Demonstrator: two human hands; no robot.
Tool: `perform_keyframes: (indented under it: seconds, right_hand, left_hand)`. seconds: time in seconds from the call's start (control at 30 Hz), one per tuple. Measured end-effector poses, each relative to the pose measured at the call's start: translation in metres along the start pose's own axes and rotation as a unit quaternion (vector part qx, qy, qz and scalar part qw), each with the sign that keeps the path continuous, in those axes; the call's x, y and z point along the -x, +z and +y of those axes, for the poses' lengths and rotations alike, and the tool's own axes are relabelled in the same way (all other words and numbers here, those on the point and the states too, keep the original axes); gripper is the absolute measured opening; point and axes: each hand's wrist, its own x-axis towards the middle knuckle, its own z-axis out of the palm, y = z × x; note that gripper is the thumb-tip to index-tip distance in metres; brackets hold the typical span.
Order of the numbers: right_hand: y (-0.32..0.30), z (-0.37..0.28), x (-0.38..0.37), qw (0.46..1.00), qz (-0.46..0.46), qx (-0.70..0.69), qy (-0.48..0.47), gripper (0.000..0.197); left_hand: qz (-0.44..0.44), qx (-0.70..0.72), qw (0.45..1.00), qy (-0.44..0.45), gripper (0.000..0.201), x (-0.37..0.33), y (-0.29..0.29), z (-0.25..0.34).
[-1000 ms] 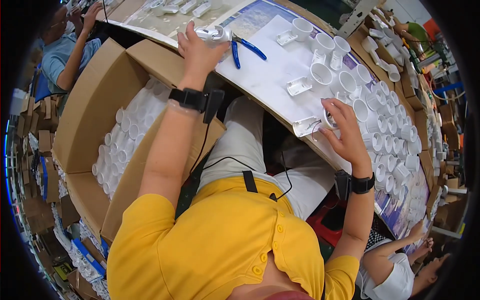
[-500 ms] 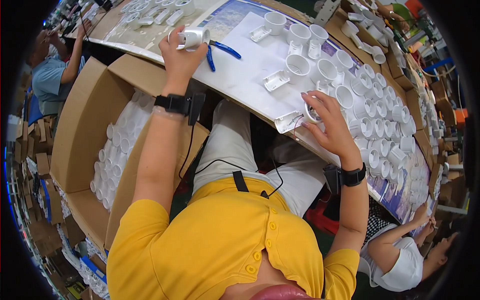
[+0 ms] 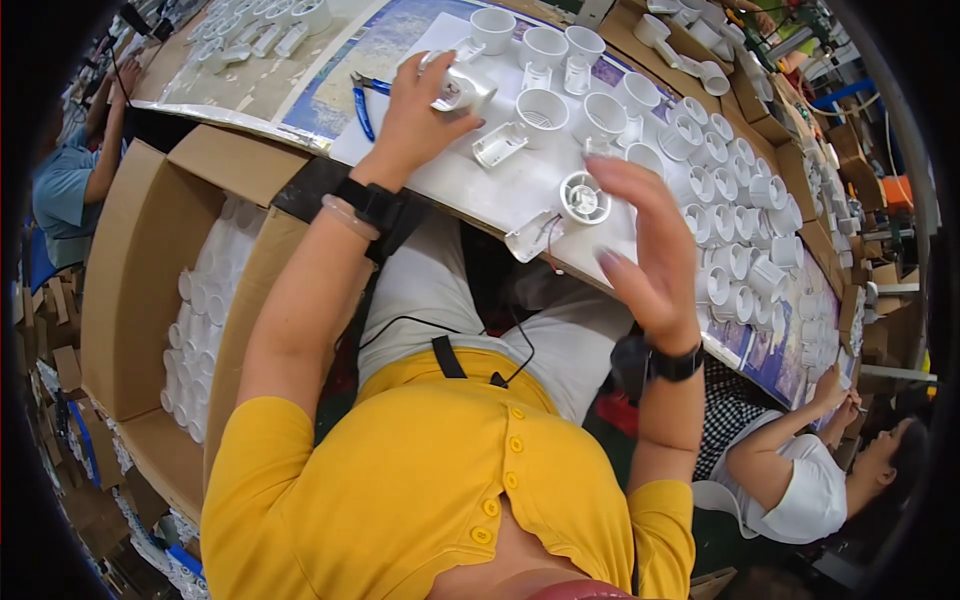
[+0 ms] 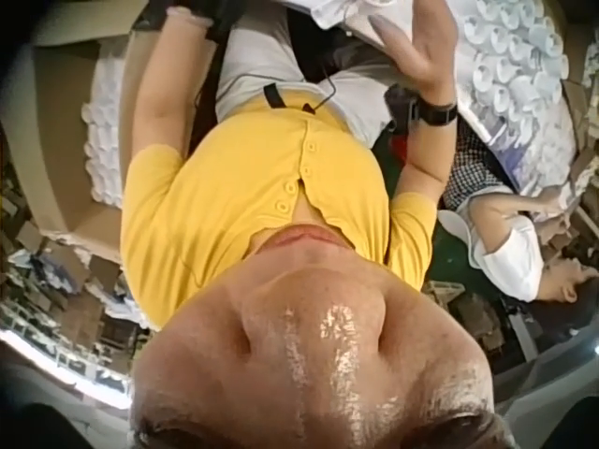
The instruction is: The person trims a white plastic housing using shears, places it into a box, and picks up another housing. They then thread the wires of a small fan through the housing and press the fan into place by hand.
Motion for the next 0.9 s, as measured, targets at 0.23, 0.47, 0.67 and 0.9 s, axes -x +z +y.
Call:
perform_keyframes:
  seconds: [0.23, 0.47, 0.67, 0.9]
  right_hand:
    - [0.011, -0.1, -0.014, 0.855, 0.084, -0.456, -0.232, 0.03]
    - [0.025, -0.098, -0.016, 0.814, 0.117, -0.471, -0.319, 0.025]
    - [0.026, -0.101, -0.011, 0.836, 0.158, -0.439, -0.288, 0.021]
    - [0.031, -0.093, -0.024, 0.789, 0.136, -0.485, -0.352, 0.021]
  left_hand:
    - [-0.006, 0.011, 0.999, 0.039, 0.1, 0.008, -0.015, 0.004]
    - [-0.003, 0.11, 0.993, -0.035, 0.102, 0.028, -0.031, 0.013]
    - [-0.035, 0.123, 0.988, -0.091, 0.106, 0.027, -0.046, 0.044]
    - [0.066, 0.052, 0.996, 0.035, 0.073, 0.043, -0.036, 0.042]
